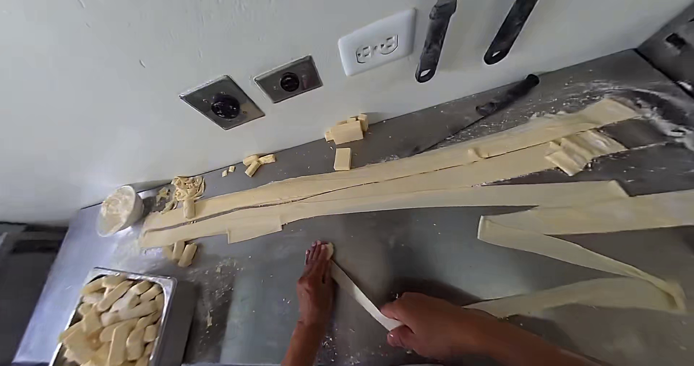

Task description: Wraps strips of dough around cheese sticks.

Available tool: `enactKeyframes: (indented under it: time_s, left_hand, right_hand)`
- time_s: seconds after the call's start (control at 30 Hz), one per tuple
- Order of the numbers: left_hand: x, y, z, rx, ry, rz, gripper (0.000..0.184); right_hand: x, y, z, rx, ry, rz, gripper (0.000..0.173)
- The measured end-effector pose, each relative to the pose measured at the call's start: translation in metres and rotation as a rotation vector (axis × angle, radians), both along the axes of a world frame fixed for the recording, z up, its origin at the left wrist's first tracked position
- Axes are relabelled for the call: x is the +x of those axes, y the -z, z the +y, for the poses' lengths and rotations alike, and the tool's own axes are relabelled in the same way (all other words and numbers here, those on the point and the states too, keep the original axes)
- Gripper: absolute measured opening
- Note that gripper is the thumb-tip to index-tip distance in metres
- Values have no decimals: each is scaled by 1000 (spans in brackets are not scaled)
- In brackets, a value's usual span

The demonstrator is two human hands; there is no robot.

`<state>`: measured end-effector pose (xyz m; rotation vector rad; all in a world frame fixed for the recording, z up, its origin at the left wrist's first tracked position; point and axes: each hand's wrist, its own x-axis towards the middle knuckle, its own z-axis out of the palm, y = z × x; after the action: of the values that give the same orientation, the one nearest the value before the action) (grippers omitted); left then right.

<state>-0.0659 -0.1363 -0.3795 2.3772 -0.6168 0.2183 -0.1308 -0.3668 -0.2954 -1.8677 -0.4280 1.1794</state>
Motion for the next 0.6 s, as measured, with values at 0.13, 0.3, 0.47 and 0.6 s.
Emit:
enactKeyframes:
  time_s: [0.13, 0.3, 0.47, 0.6]
  left_hand:
    - [0, -5, 11, -1, 97, -3, 29]
    - [-2, 4, 7, -55, 19, 13, 36]
    - [-11, 0, 9, 21, 82, -29, 32]
    - [-9, -1, 15, -52, -3, 62, 40]
  right_hand:
    - [-2, 5, -5, -9, -2, 26, 32]
    - [-3, 6, 2, 44, 63, 54, 30]
    - [-9, 9, -3, 0, -14, 9, 33]
    - [-11, 16, 13, 87, -19, -26, 34]
